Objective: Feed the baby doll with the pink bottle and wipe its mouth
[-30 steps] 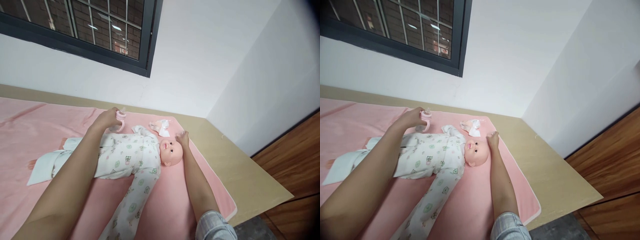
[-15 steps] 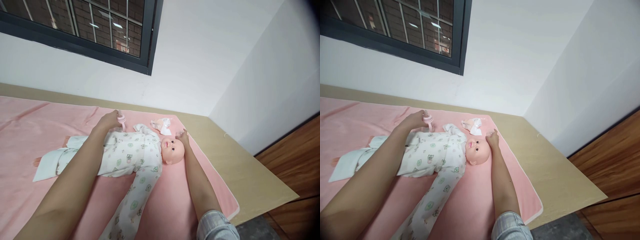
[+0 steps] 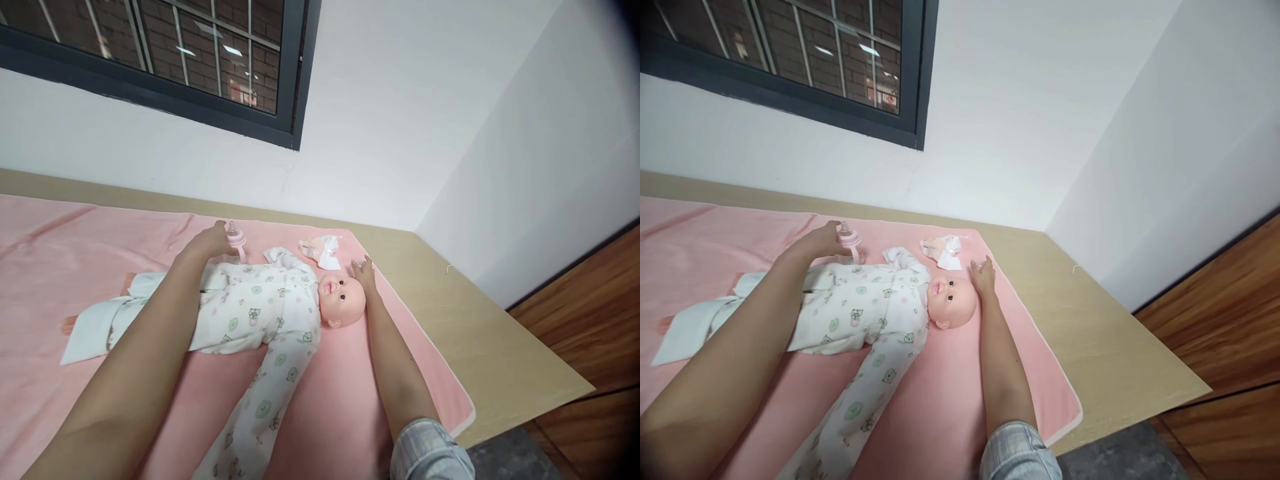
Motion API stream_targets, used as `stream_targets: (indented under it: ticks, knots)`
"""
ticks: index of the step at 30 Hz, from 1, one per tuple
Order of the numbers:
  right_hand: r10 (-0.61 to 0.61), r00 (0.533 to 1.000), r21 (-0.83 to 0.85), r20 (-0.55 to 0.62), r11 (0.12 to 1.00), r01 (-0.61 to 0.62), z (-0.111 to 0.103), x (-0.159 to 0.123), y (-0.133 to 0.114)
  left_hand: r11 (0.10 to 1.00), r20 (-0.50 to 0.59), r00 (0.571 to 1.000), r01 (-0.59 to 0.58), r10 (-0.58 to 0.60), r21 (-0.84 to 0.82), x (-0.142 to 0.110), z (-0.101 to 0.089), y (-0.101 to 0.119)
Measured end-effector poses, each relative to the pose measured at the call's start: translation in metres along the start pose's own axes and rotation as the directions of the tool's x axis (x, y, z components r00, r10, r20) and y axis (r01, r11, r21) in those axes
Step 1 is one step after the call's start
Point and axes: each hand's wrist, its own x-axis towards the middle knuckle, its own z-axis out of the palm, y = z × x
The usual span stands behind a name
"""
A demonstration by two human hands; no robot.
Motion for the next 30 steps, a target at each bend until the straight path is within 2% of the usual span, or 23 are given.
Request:
stream_targets:
  ticks: [2, 6, 9, 11, 13, 15, 16, 18, 21, 23, 24, 26, 28, 30]
  knots:
    - [-0.013, 1.0, 0.039, -0.008, 0.999, 0.014, 0.0, 0.002, 0.0, 0.998, 0.029, 0.998, 0.055, -0.055, 0.027, -0.004, -0.008, 0.003]
    - [-0.071, 0.993, 0.076, -0.096, 0.994, 0.079, -0.001, 0.004, -0.001, 0.992, 0.036, 0.992, 0.116, -0.118, 0.059, -0.01, -0.024, 0.006]
    - [-0.098, 0.985, 0.09, -0.143, 0.99, 0.111, -0.001, 0.005, -0.002, 0.982, -0.019, 0.986, 0.17, -0.169, 0.084, -0.017, -0.035, 0.011]
    - [-0.113, 0.977, 0.096, -0.183, 0.987, 0.132, -0.001, 0.005, -0.003, 0.974, -0.111, 0.976, 0.201, -0.189, 0.107, -0.027, -0.044, 0.02]
    - [-0.14, 0.963, 0.101, -0.23, 0.981, 0.167, -0.002, 0.005, -0.004, 0.971, -0.237, 0.958, 0.197, -0.162, 0.132, -0.041, -0.051, 0.037]
    - [-0.199, 0.941, 0.094, -0.275, 0.968, 0.232, -0.003, 0.004, -0.005, 0.98, -0.348, 0.934, 0.134, -0.075, 0.148, -0.056, -0.054, 0.06]
    - [-0.244, 0.924, 0.084, -0.294, 0.957, 0.279, -0.003, 0.004, -0.007, 0.985, -0.382, 0.924, 0.086, -0.023, 0.149, -0.063, -0.053, 0.073]
    - [-0.342, 0.883, 0.055, -0.321, 0.924, 0.378, -0.004, 0.002, -0.011, 0.989, -0.384, 0.918, -0.048, 0.1, 0.142, -0.071, -0.045, 0.1]
    - [-0.463, 0.84, 0.038, -0.283, 0.87, 0.492, -0.002, -0.003, -0.019, 0.961, -0.225, 0.934, -0.262, 0.276, 0.092, -0.066, -0.024, 0.14]
    - [-0.509, 0.841, 0.05, -0.186, 0.85, 0.525, 0.002, -0.007, -0.026, 0.936, -0.04, 0.935, -0.349, 0.351, 0.046, -0.053, -0.008, 0.163]
    - [-0.516, 0.848, 0.058, -0.119, 0.849, 0.525, 0.004, -0.009, -0.029, 0.924, 0.067, 0.922, -0.382, 0.38, 0.019, -0.045, 0.0, 0.173]
    - [-0.498, 0.867, 0.066, 0.028, 0.866, 0.495, 0.009, -0.013, -0.035, 0.904, 0.313, 0.852, -0.423, 0.42, -0.062, -0.027, 0.017, 0.19]
    - [-0.457, 0.874, 0.07, 0.166, 0.889, 0.452, 0.013, -0.015, -0.04, 0.902, 0.438, 0.795, -0.42, 0.421, -0.103, -0.011, 0.033, 0.203]
    - [-0.426, 0.864, 0.073, 0.267, 0.903, 0.423, 0.016, -0.017, -0.043, 0.905, 0.518, 0.752, -0.407, 0.407, -0.122, 0.001, 0.047, 0.211]
